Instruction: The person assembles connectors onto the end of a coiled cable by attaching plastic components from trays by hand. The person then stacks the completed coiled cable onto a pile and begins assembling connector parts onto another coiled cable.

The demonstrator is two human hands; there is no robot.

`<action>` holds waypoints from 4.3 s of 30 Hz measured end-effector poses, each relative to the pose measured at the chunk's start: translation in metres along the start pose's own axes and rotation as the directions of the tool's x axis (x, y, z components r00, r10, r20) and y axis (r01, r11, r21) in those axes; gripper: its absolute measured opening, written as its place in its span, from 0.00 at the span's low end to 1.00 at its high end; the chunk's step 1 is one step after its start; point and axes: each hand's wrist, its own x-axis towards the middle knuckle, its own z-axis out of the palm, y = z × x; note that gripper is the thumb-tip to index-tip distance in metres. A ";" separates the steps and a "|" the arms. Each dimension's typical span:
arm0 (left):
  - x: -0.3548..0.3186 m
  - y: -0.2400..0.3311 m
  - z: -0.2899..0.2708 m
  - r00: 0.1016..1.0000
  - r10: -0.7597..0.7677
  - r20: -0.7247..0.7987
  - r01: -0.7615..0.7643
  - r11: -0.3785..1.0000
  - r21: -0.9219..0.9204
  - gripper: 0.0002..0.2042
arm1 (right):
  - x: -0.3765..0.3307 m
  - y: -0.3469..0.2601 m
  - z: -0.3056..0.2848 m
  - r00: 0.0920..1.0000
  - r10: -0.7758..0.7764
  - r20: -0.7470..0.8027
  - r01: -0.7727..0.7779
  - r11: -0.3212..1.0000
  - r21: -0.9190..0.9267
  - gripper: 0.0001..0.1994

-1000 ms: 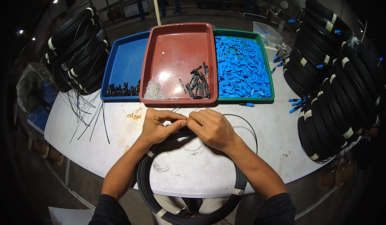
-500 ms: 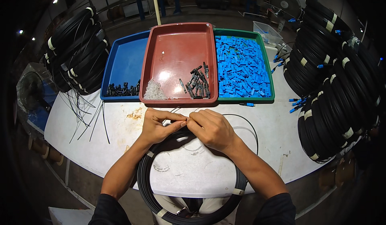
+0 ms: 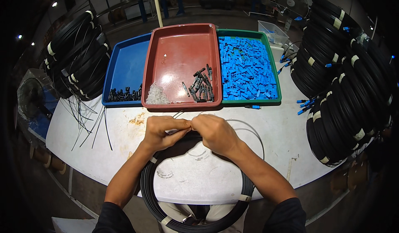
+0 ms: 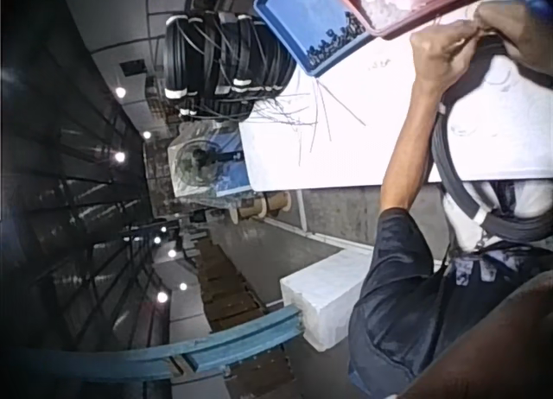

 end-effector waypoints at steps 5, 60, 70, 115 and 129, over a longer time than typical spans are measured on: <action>-0.002 -0.002 -0.004 0.975 0.195 0.102 -0.214 0.950 0.225 0.09 | -0.001 -0.002 0.006 0.962 0.267 0.059 -0.272 0.918 0.289 0.08; -0.002 -0.010 -0.001 0.992 0.092 -0.084 -0.079 0.986 0.146 0.31 | -0.007 0.013 -0.008 0.998 0.034 -0.056 -0.038 0.997 -0.061 0.16; -0.007 -0.021 -0.002 0.980 0.180 -0.080 -0.164 0.970 0.182 0.31 | -0.003 0.002 -0.011 0.990 0.112 0.091 -0.113 0.994 0.001 0.24; 0.002 -0.062 -0.088 0.950 0.058 -0.306 0.185 0.684 0.706 0.05 | -0.003 0.012 -0.005 0.987 0.046 -0.153 -0.070 0.985 -0.157 0.19; 0.083 -0.069 -0.088 0.944 -0.269 0.192 0.022 0.632 0.775 0.11 | -0.004 0.011 -0.007 0.992 0.070 -0.101 -0.082 0.990 -0.117 0.22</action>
